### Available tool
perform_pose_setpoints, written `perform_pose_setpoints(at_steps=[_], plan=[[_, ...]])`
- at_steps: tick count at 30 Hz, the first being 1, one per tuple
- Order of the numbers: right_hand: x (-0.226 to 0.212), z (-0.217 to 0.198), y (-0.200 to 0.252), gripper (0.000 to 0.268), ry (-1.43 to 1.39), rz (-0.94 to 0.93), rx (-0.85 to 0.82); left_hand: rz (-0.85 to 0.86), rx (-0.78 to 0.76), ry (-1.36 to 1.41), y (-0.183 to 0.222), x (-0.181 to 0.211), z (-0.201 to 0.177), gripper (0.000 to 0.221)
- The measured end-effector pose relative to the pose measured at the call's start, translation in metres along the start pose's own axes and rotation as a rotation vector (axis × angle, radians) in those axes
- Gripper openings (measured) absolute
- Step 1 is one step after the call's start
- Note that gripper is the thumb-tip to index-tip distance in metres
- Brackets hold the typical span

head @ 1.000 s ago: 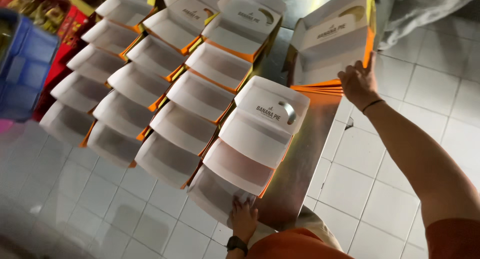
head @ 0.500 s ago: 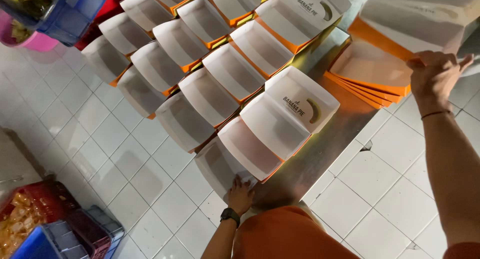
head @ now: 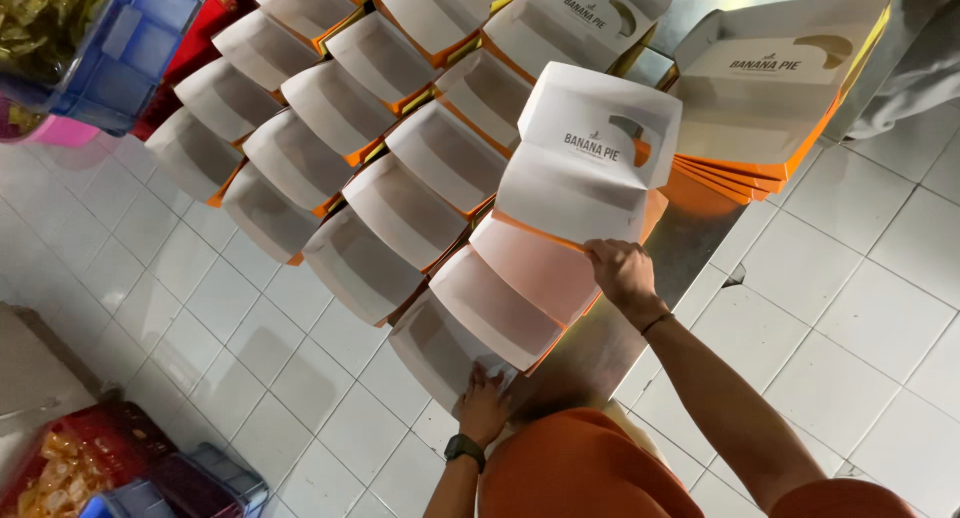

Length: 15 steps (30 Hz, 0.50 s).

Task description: The person organizes several empty white and orange cardboard pie boxes on a metal table, then picks up individual yellow plastic-wrapped snack packets from a blue crate to inspect them.

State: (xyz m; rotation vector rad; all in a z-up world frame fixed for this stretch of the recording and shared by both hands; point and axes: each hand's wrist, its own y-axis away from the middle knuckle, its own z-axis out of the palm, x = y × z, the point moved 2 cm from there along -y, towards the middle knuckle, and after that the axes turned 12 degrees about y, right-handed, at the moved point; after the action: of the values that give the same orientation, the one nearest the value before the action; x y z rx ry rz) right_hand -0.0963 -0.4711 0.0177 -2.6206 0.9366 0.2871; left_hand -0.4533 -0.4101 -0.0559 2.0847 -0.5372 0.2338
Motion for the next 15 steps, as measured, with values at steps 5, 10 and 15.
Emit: perform_pose_setpoints(at_steps=[5,10,15], plan=[[0.015,0.022,-0.002,0.028,-0.147,-0.069,-0.115,-0.023,-0.05,0.025,0.008,0.002,-0.004,0.057],[0.083,-0.023,-0.052,0.039,0.206,-0.019,0.136,-0.004,-0.051,0.038,0.009,0.001,-0.007,0.06],[0.185,-0.051,-0.083,0.054,0.936,0.188,-0.346,0.011,-0.033,-0.006,0.007,0.002,-0.006,0.057]])
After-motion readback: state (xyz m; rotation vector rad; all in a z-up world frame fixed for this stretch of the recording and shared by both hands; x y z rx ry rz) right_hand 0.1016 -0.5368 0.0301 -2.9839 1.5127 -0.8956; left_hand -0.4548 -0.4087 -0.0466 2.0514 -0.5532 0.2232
